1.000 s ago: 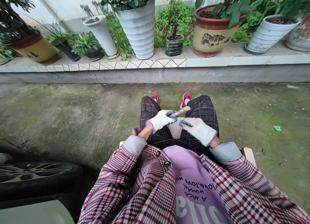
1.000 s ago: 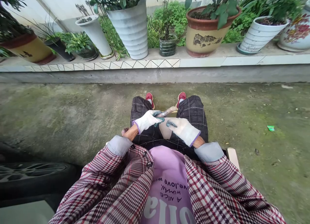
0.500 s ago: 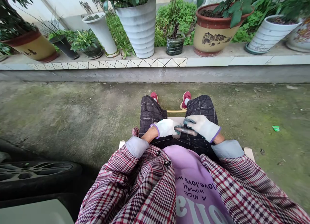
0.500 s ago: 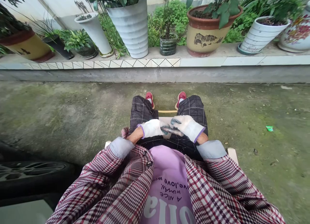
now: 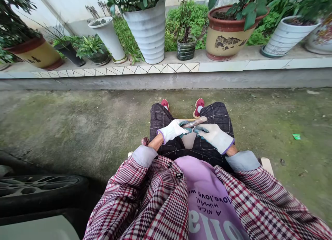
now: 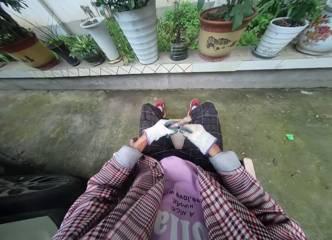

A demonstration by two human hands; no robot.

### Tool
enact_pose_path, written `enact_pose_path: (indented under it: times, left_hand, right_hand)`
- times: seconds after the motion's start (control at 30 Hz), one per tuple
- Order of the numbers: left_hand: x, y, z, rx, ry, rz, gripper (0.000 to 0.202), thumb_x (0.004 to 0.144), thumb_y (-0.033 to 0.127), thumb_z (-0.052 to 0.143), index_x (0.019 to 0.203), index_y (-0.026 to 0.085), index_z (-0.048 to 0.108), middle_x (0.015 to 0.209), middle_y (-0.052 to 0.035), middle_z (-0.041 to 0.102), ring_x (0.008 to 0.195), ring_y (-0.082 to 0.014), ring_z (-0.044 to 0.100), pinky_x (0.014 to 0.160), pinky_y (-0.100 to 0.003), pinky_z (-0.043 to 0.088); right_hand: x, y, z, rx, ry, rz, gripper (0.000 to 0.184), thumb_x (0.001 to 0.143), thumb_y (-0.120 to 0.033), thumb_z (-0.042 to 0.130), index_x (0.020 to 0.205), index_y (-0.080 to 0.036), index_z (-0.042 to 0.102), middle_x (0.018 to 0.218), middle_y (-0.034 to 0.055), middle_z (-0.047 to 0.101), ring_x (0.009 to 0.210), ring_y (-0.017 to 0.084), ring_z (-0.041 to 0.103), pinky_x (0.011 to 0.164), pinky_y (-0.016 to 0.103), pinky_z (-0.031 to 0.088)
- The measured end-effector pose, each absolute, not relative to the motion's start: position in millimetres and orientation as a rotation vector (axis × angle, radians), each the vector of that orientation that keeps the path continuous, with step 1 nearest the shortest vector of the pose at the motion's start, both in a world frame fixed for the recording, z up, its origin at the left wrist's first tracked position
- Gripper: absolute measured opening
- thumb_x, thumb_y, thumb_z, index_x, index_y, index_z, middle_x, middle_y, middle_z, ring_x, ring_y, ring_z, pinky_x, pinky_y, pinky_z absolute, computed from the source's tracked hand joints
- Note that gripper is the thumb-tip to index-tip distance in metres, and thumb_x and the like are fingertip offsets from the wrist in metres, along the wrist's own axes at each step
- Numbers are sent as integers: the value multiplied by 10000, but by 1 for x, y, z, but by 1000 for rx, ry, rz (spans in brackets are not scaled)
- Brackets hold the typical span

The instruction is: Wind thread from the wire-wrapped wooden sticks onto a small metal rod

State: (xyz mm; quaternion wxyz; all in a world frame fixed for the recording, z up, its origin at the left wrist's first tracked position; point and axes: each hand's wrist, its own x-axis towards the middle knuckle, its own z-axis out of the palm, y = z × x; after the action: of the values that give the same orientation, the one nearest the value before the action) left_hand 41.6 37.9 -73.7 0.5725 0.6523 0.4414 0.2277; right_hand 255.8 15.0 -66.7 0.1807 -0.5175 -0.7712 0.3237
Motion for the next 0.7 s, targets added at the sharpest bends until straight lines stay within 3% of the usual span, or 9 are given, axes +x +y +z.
enact_pose_path:
  times: [0.07, 0.17, 0.27, 0.4, 0.53, 0.7]
  left_hand:
    - [39, 38, -80, 1569, 1079, 537, 562, 750, 300, 639, 1291, 147, 639, 767, 11, 615, 549, -53, 431, 512, -176, 366]
    - [34, 41, -84, 1704, 1194, 502, 477, 777, 350, 616, 1203, 144, 684, 760, 11, 622, 575, -79, 469, 535, -196, 382]
    - [33, 44, -84, 1959, 1300, 404, 402, 800, 352, 600, 1136, 160, 709, 830, -17, 677, 678, -127, 563, 640, -225, 441]
    - [39, 37, -85, 2250, 1322, 102, 291, 824, 333, 567, 1028, 212, 734, 883, -57, 717, 786, -186, 639, 748, -262, 469]
    - [48, 25, -84, 2159, 1205, -31, 228, 754, 293, 642, 933, 208, 753, 806, -65, 719, 756, -197, 647, 715, -266, 468]
    - [48, 18, -68, 1966, 1116, 97, 183, 690, 270, 714, 847, 190, 759, 687, -21, 684, 698, -158, 610, 638, -228, 448]
  right_hand:
    - [252, 12, -69, -1457, -2279, 831, 254, 891, -266, 548, 1022, -193, 753, 1081, 83, 756, 989, 238, 699, 892, 336, 517]
    - [248, 6, -71, -1439, -2406, 761, 250, 925, -271, 522, 1005, -187, 743, 1054, 85, 757, 950, 233, 700, 865, 336, 512]
    - [243, -2, -70, -1380, -2529, 706, 268, 956, -283, 488, 944, -184, 737, 973, 75, 759, 858, 217, 696, 794, 326, 505]
    - [245, -5, -64, -1272, -2597, 625, 287, 965, -278, 466, 1034, -188, 729, 1060, 85, 747, 914, 221, 685, 796, 318, 493]
    - [260, 8, -64, -1368, -2612, 577, 271, 945, -294, 492, 968, -187, 740, 984, 84, 753, 852, 216, 683, 770, 312, 494]
    - [279, 28, -73, -1460, -2454, 624, 203, 888, -247, 553, 925, -186, 743, 1004, 75, 758, 891, 219, 687, 808, 307, 503]
